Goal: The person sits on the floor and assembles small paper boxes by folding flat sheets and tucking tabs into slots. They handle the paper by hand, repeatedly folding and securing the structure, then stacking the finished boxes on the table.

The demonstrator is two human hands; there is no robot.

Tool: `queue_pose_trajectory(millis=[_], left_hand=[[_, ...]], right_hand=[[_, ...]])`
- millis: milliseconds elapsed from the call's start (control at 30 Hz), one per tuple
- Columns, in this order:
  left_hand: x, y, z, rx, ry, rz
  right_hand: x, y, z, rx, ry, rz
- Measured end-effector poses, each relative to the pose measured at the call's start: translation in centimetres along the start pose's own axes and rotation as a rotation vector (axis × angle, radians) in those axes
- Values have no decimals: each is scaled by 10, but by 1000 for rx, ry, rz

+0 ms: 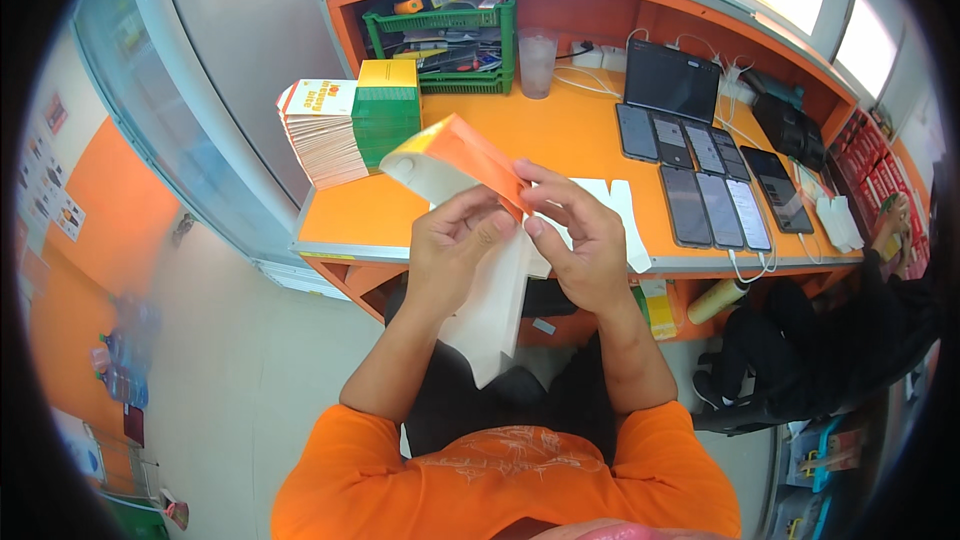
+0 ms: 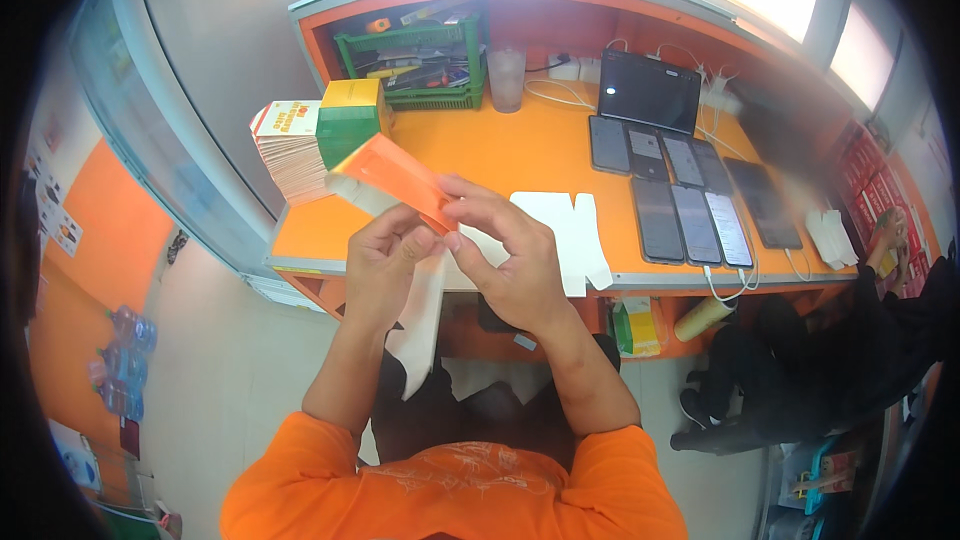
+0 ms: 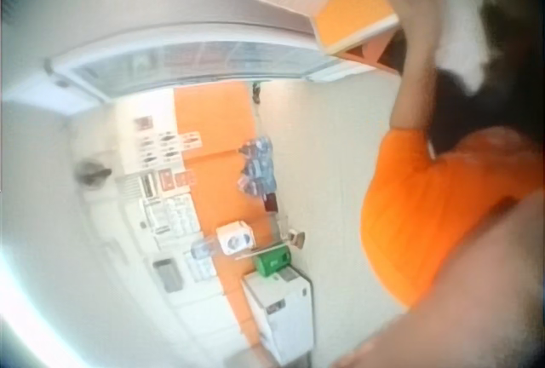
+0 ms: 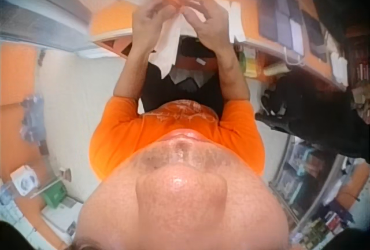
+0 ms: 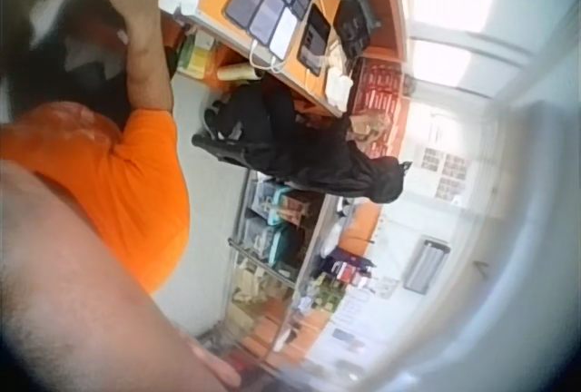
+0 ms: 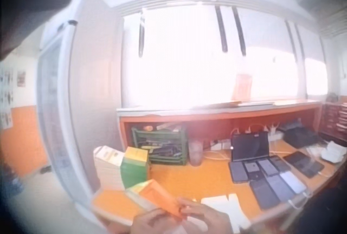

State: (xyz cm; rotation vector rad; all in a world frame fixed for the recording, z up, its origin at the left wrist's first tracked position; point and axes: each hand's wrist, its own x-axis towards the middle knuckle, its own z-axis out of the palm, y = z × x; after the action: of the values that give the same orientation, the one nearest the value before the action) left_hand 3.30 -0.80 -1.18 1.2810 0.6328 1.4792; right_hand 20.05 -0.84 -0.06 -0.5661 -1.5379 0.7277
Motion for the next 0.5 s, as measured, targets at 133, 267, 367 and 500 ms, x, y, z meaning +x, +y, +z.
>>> queue_pose_trajectory(millis=[133, 267, 367, 500], left_hand=[[-1, -1, 1, -2, -57, 39], [-7, -7, 2, 15, -70, 110], [-5, -10, 1, 45, -27, 105], [-6, -13, -4, 29, -46, 111]], right_hand=[[4, -7, -5, -36, -36, 30], [3, -6, -8, -68, -12, 12], [3, -6, -10, -151, -43, -29], [3, -10, -12, -312, -115, -114]])
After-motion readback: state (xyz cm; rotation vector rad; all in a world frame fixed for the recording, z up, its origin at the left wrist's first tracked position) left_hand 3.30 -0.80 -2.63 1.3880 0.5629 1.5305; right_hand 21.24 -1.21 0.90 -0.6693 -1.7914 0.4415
